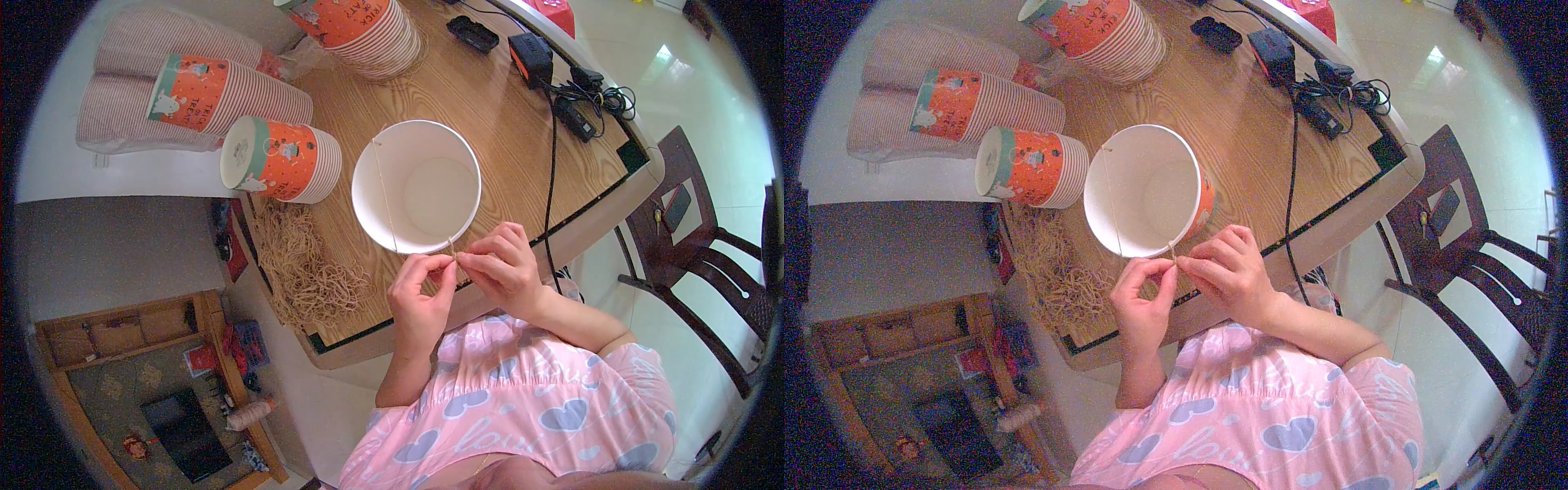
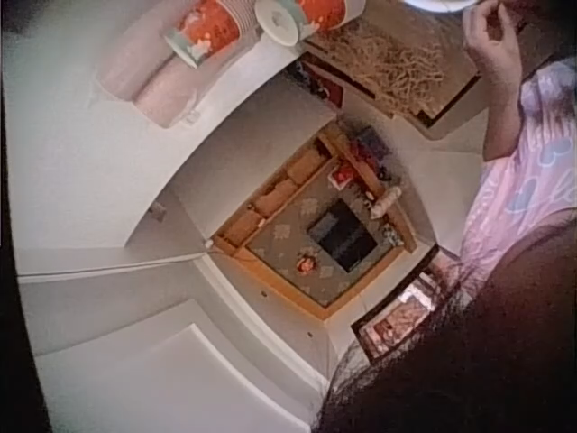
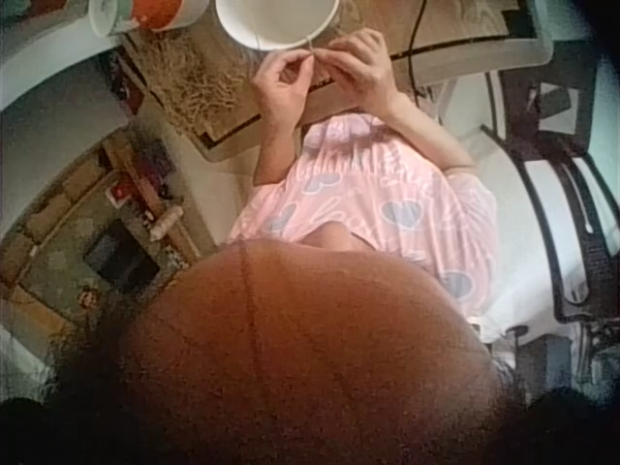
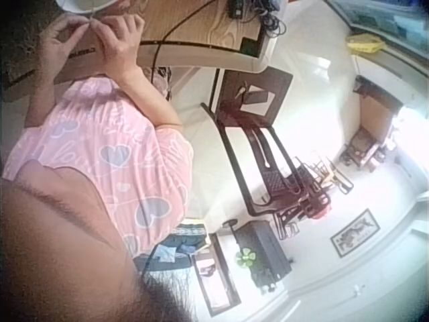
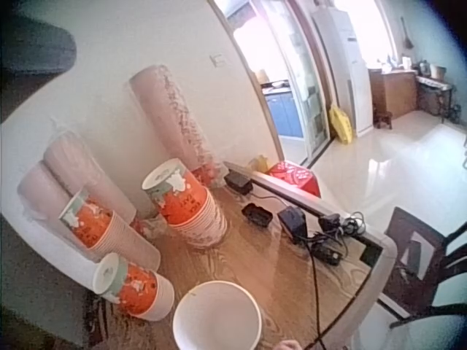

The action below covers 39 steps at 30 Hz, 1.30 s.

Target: Assembling decorative paper buckets by attaching string handles to the pre-punched holes in the rim.

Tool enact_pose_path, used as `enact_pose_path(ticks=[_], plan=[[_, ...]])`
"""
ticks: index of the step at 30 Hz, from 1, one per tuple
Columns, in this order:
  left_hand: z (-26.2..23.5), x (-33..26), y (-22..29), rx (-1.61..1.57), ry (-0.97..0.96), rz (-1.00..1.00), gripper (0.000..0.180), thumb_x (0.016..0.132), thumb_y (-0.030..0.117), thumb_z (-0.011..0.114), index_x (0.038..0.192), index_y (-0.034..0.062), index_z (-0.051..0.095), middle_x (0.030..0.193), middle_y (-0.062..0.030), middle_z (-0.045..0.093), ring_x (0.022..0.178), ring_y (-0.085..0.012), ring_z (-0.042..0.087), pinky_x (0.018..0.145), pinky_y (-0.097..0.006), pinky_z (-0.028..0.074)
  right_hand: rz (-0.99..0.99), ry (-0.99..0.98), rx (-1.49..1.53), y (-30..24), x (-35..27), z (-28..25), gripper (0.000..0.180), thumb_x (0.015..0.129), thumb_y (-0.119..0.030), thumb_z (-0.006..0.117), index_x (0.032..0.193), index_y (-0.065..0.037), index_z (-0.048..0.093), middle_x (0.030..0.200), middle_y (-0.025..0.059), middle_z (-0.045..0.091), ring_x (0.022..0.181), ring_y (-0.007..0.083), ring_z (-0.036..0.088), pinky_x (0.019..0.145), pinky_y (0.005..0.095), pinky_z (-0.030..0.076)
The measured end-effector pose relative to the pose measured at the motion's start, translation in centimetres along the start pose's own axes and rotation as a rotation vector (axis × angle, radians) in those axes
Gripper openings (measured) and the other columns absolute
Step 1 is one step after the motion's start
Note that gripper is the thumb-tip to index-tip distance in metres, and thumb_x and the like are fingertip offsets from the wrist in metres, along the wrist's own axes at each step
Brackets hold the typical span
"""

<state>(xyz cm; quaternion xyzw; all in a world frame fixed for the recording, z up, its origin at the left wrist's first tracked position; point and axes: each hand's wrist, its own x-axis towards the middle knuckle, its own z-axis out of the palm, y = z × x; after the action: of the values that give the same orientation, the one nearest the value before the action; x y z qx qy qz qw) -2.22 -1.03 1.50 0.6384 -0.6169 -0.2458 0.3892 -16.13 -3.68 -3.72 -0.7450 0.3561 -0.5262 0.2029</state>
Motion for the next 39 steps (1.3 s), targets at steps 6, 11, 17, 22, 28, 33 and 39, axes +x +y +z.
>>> enact_pose_path(ticks=[6, 11, 17, 22, 28, 33, 39], plan=[[0.0, -0.1, 0.0, -0.026, 0.012, -0.047, 0.005, 0.072, -0.001, 0.063, 0.076, -0.0002, 0.06, 0.072, -0.0041, 0.059, 0.066, -0.0109, 0.055, 0.063, -0.024, 0.044, 0.324, -0.05, 0.301, 0.3, -0.4, 0.3, 0.019, 0.071, -0.004, 0.066, 0.089, -0.006, 0.064, 0.083, 0.0053, 0.058, 0.076, 0.0196, 0.056, 0.069, 0.0307, 0.044], [0.0, -0.1, 0.0, -0.023, 0.001, -0.051, 0.005, 0.072, -0.002, 0.063, 0.075, 0.0, 0.06, 0.072, -0.0042, 0.059, 0.066, -0.0112, 0.055, 0.063, -0.024, 0.044, 0.812, -0.134, 0.832, 0.6, -0.2, 0.5, 0.01, 0.08, -0.003, 0.061, 0.089, 0.001, 0.062, 0.083, 0.0037, 0.059, 0.078, 0.0097, 0.055, 0.068, 0.0219, 0.044], [0.0, -0.1, 0.0, 0.006, -0.002, -0.041, 0.006, 0.071, -0.002, 0.063, 0.075, 0.0002, 0.06, 0.072, -0.0048, 0.059, 0.067, -0.0118, 0.055, 0.064, -0.024, 0.044, 0.931, -0.228, 0.982, 1.0, -0.1, 0.4, 0.008, 0.082, -0.004, 0.061, 0.088, 0.001, 0.06, 0.082, 0.0005, 0.058, 0.076, 0.0062, 0.054, 0.068, 0.02, 0.044], [0.1, -0.1, -0.3, 0.042, 0.004, 0.023, 0.007, 0.071, -0.002, 0.064, 0.077, 0.0005, 0.06, 0.07, -0.0066, 0.058, 0.061, -0.0156, 0.056, 0.058, -0.027, 0.045, 0.909, -0.26, 0.978, 1.1, 0.1, 0.4, 0.007, 0.082, -0.005, 0.06, 0.085, 0.0, 0.055, 0.078, -0.0014, 0.055, 0.072, 0.0044, 0.051, 0.064, 0.0185, 0.042], [0.0, 0.0, -0.2, 0.028, 0.001, 0.022, 0.007, 0.071, -0.002, 0.064, 0.076, 0.0006, 0.06, 0.069, -0.0067, 0.058, 0.061, -0.0158, 0.056, 0.058, -0.027, 0.045, 0.962, -0.246, 1.05, 1.3, 0.1, 0.5, 0.007, 0.082, -0.006, 0.06, 0.084, -0.002, 0.055, 0.077, -0.0037, 0.053, 0.069, 0.0027, 0.048, 0.06, 0.0173, 0.039], [-0.1, 0.0, -0.1, 0.036, -0.003, -0.003, 0.006, 0.071, -0.002, 0.064, 0.076, 0.0006, 0.06, 0.071, -0.0057, 0.058, 0.064, -0.0141, 0.056, 0.06, -0.026, 0.045, 0.976, -0.25, 1.064, 1.3, 0.0, 0.6, 0.008, 0.082, -0.007, 0.061, 0.084, -0.002, 0.055, 0.077, -0.0039, 0.053, 0.07, 0.0026, 0.048, 0.061, 0.0172, 0.039], [0.0, 0.0, 0.1, 0.038, -0.005, -0.017, 0.006, 0.071, -0.002, 0.064, 0.076, 0.0002, 0.061, 0.072, -0.0049, 0.059, 0.066, -0.0125, 0.056, 0.062, -0.024, 0.044, 0.952, -0.227, 1.038, 1.3, -0.1, 0.6, 0.008, 0.083, -0.007, 0.061, 0.083, -0.002, 0.054, 0.079, -0.0032, 0.053, 0.072, 0.0028, 0.048, 0.062, 0.0173, 0.039]])
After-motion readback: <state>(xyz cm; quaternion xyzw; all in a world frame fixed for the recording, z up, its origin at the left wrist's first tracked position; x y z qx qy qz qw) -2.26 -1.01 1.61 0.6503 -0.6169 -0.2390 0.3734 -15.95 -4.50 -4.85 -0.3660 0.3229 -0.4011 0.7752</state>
